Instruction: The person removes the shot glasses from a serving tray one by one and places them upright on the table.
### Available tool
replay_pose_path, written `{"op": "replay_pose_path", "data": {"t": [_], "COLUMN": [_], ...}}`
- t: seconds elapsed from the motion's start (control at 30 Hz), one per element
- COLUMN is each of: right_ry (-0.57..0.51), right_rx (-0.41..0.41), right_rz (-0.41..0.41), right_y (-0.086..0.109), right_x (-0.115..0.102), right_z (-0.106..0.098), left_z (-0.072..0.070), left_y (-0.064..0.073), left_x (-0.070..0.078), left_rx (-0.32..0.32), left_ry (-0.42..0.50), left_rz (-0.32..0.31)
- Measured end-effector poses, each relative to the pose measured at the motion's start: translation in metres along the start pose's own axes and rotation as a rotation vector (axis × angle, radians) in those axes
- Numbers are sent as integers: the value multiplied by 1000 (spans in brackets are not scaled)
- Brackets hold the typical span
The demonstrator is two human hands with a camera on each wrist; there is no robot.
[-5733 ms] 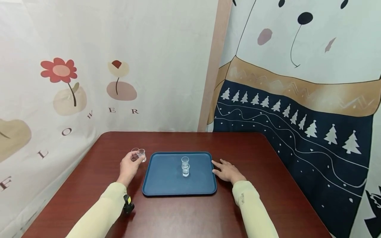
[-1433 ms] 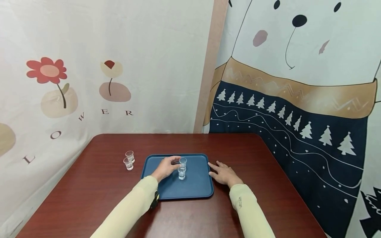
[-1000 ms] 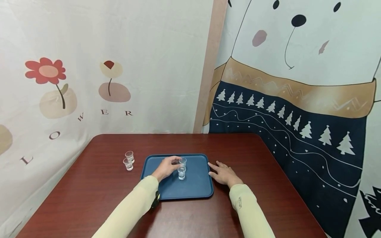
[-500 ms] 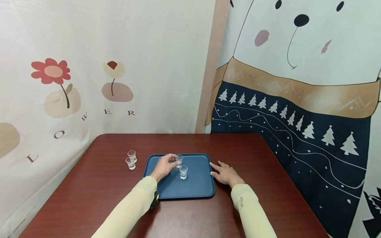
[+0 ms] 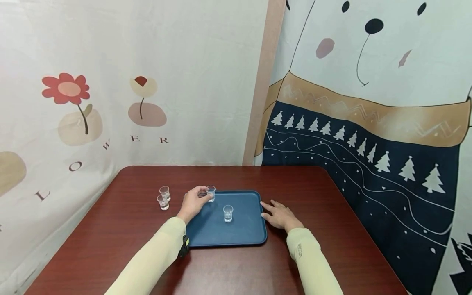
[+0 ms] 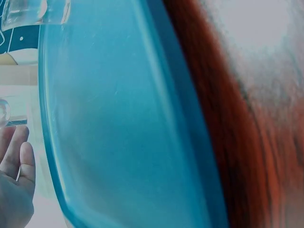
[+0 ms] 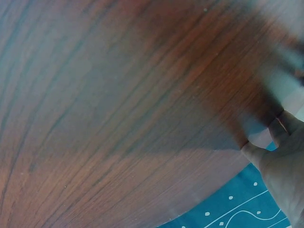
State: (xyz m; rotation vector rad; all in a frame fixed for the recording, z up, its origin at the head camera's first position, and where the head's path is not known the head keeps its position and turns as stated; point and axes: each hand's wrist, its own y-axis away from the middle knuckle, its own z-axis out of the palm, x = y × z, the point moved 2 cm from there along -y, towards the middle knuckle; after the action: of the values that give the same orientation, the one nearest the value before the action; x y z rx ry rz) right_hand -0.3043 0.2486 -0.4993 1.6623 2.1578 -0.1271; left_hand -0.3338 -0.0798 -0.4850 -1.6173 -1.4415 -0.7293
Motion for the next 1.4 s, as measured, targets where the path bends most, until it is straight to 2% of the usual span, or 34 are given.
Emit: {"op": "replay_pose_path", "data": {"t": [0.2, 0.67, 0.83, 1.0, 1.1, 1.4], "right_ry": [-9, -2, -6, -15, -14, 1], "right_rx": [4, 10, 0, 2, 0, 0], "right_rz": [8, 6, 10, 15, 17, 18], "right_y": [1, 3, 2, 1, 0, -2], "right_x": [1, 4, 5, 4, 3, 3], "right_z": [-1, -1, -1, -1, -1, 2], "left_z": [-8, -37, -55, -76, -89, -124], "left_y": [-2, -6, -7, -5, -1, 17], "left_x": [-1, 1, -1, -6, -10, -23], "left_rx": [69, 128, 137, 175, 203, 252], "left_ry": [-19, 47, 66, 36, 21, -19], "left_rz": [7, 15, -17, -38, -37, -91]}}
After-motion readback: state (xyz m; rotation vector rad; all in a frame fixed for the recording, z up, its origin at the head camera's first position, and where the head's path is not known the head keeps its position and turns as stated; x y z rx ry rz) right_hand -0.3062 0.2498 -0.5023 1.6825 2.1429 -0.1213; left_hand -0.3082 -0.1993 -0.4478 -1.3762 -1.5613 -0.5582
